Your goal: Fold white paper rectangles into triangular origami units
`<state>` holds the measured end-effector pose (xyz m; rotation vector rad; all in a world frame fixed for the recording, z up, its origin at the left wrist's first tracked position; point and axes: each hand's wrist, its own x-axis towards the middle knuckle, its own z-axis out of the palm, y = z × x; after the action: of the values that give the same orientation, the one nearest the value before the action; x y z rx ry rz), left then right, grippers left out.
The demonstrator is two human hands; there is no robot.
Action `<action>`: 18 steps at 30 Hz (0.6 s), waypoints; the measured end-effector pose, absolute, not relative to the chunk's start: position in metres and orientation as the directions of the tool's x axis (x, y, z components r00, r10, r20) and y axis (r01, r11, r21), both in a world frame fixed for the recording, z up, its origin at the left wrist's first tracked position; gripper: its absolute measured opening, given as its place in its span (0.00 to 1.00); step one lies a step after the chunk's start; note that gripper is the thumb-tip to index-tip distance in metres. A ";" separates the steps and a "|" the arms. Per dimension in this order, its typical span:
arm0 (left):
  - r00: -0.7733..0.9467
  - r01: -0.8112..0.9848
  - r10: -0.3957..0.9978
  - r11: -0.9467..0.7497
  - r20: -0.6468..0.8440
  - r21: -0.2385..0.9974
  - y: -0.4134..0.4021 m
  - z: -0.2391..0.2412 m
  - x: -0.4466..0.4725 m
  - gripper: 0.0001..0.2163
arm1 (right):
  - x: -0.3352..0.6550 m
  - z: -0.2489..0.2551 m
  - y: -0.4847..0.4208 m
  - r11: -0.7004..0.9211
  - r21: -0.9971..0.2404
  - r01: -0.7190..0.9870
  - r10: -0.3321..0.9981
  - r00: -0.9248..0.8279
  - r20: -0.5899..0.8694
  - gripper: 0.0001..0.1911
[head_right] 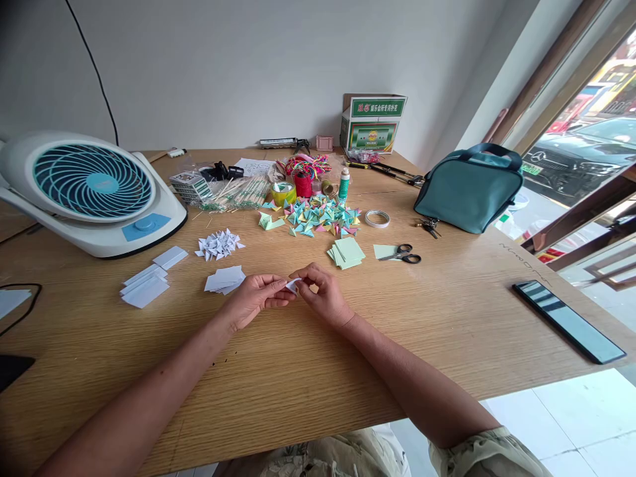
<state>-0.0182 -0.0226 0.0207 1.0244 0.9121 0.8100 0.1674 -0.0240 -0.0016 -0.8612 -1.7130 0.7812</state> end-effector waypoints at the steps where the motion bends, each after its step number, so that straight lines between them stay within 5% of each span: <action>1: 0.414 -0.144 0.875 0.333 -0.249 0.932 -0.022 0.020 -0.018 0.14 | 0.167 -0.001 -0.024 0.542 -0.822 0.174 0.835 -0.225 0.503 0.07; 18: 0.425 -0.039 0.860 0.329 -0.282 0.944 -0.022 0.021 -0.021 0.15 | 0.168 0.000 -0.025 0.602 -0.762 0.237 0.794 -0.280 0.540 0.09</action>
<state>-0.0208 -0.0216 0.0213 1.0723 0.9535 0.7230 0.1676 -0.0248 0.0002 -0.8366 -1.8162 0.6873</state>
